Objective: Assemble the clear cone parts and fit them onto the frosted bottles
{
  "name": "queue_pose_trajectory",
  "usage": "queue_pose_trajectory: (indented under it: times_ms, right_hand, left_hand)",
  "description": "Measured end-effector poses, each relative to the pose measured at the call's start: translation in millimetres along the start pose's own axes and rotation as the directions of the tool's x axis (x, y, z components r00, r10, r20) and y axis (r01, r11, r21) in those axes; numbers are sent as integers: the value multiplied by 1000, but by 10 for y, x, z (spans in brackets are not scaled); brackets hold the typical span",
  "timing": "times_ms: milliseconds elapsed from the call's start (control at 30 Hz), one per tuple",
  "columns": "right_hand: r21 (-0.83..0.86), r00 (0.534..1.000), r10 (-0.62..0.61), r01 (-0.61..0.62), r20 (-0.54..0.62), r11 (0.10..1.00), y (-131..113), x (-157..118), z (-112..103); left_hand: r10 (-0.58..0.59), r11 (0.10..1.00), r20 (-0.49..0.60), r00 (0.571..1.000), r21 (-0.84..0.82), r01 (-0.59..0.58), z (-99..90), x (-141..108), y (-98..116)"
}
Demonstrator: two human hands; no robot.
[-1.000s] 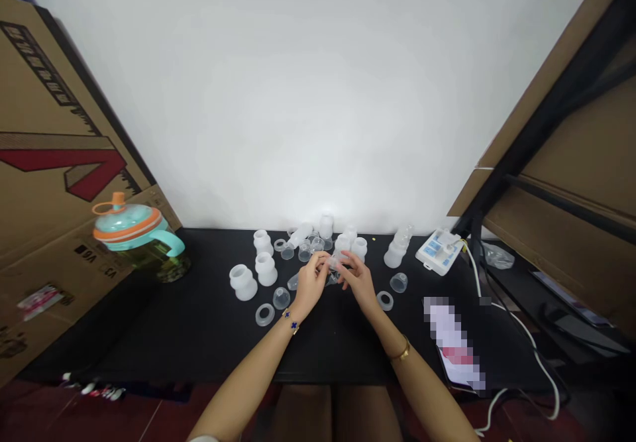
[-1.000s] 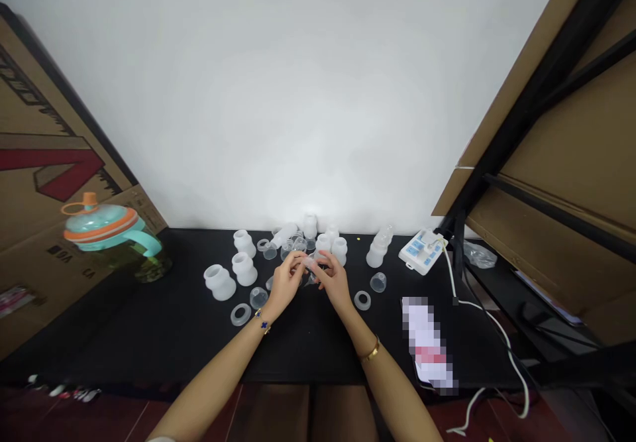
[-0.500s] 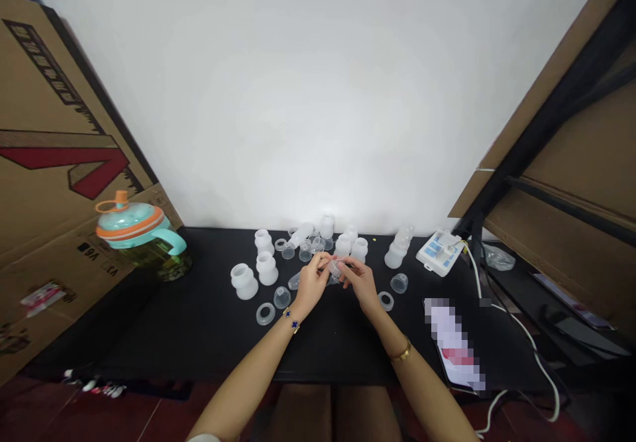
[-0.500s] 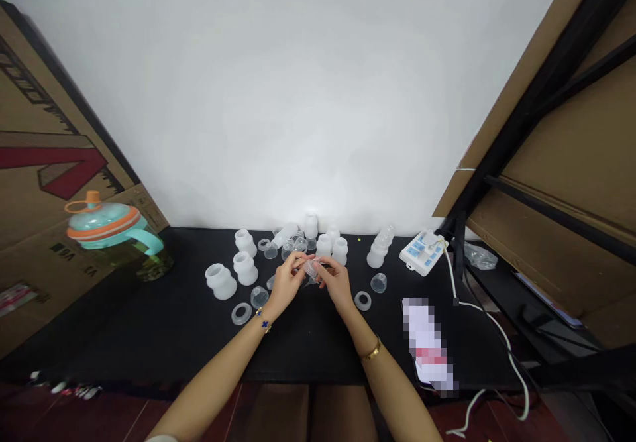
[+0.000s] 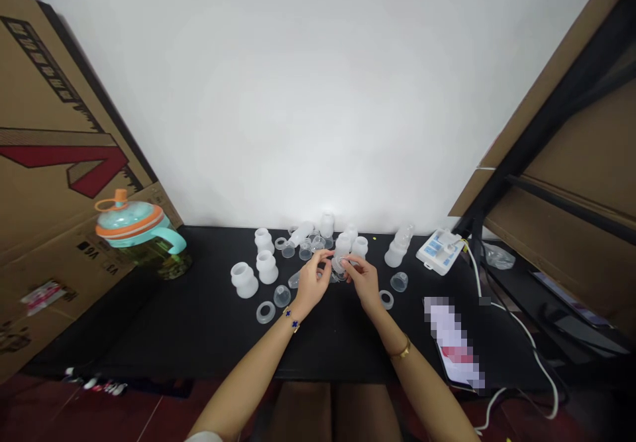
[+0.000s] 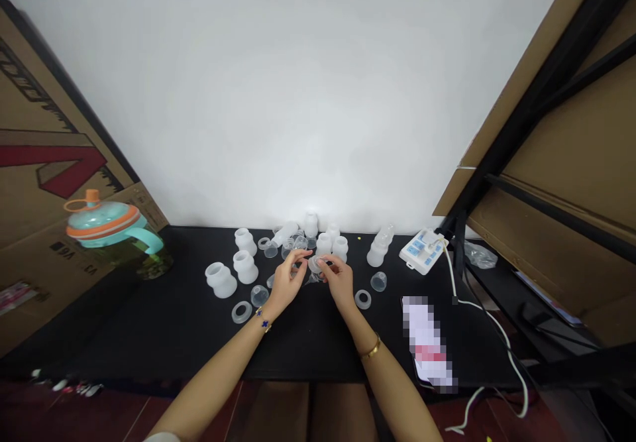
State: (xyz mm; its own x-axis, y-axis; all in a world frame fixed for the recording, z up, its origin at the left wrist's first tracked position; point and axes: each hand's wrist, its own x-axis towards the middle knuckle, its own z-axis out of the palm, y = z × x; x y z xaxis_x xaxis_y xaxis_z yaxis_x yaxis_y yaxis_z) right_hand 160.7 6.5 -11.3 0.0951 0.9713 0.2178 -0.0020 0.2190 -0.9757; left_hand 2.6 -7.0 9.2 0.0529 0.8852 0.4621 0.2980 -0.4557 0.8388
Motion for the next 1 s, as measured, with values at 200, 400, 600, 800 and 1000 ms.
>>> queue_pose_trajectory:
  times_ms: [200, 400, 600, 800, 1000]
  right_hand:
    - [-17, 999, -28, 28, -18, 999, 12, 1, -5]
    - [-67, 996, -88, 86, -26, 994, -53, -37, 12]
    - [-144, 990, -136, 128, -44, 981, -53, -56, 33]
    - [-157, 989, -147, 142, -22, 977, -60, -66, 37]
    - [-107, 994, -108, 104, -34, 989, -44, -64, 21]
  left_hand:
    - [44, 995, 14, 999, 87, -45, 18, -7, -31]
    - [73, 981, 38, 997, 178, -79, 52, -12, -79]
    - [83, 969, 34, 996, 229, -89, 82, -12, -143]
    - [74, 964, 42, 996, 252, -83, 74, -13, -105]
    - [64, 969, 25, 998, 237, -68, 78, -15, -87]
